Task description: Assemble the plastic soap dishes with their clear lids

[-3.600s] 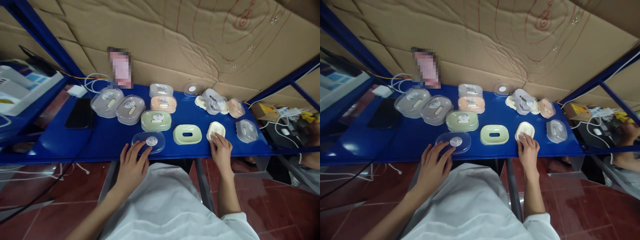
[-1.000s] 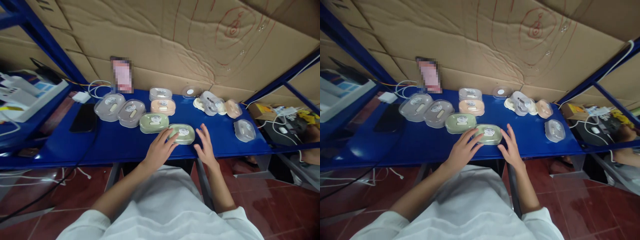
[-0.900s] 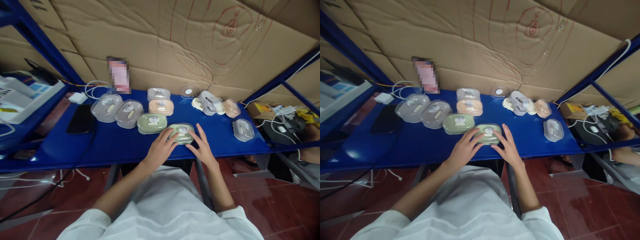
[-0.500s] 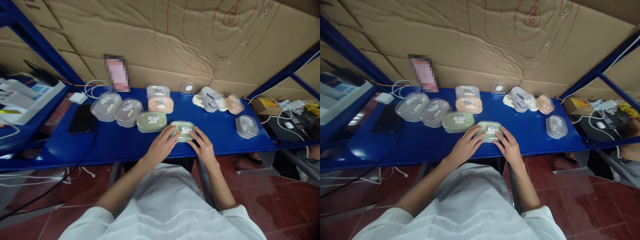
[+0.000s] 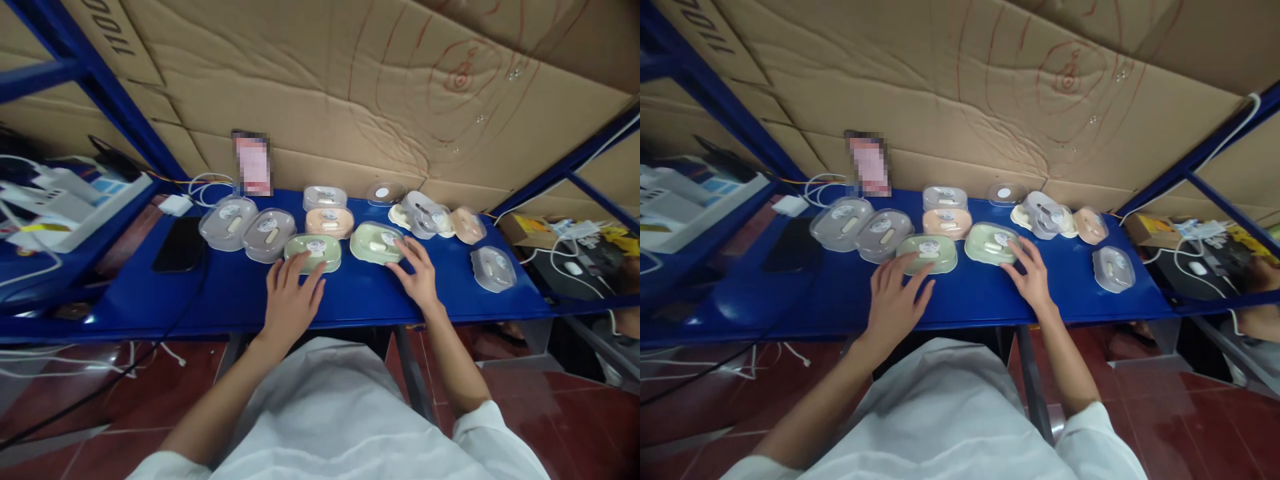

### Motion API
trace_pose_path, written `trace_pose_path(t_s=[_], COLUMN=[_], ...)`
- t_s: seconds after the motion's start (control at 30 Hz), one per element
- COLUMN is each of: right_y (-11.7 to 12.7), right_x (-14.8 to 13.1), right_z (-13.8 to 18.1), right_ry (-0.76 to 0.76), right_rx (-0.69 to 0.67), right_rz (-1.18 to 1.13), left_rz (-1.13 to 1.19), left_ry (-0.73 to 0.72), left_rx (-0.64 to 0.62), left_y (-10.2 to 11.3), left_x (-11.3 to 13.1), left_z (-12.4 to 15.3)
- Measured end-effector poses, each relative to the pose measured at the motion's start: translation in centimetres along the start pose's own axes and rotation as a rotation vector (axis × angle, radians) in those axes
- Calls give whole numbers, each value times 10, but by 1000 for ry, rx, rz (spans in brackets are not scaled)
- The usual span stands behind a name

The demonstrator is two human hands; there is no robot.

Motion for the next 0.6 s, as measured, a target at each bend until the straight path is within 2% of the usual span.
trace_pose_path(t_s=[0.07, 0.13, 0.27, 0.37, 0.47, 0.53, 0.6], right_y=[-8, -30, -99, -136, -137, -121, -97], right_x=[-1, -5, -9, -7, -6, 2, 18], right_z=[-32, -71, -145, -173, -173, -162, -147], right_ry=[3, 30, 45, 13, 62, 68, 6], right_rx=[34, 29, -87, -178, -191, -161, -115], right_rz=[17, 9, -21, -4, 25, 87, 214], left_rz=[-47, -43, 0, -5, -30, -17, 14], left_ry=[37, 8, -98, -169, -190, -182, -166], left_rx=[-37, -82, -138, -176, -205, -220, -220], left_y=[0, -4, -13, -19, -29, -34, -37], left_x=[-13, -12, 15, 33, 35, 32, 29], left_z=[4, 7, 11, 8, 3, 2, 2])
Point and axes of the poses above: each hand's wrist, its own z-axis away from the middle knuckle, its own y-axis out of the back of the hand, x = y × z, the point moved 8 cm from there along -z, towards the middle knuckle, and after that the axes turned 8 degrees about -z, right-handed, at the moved point
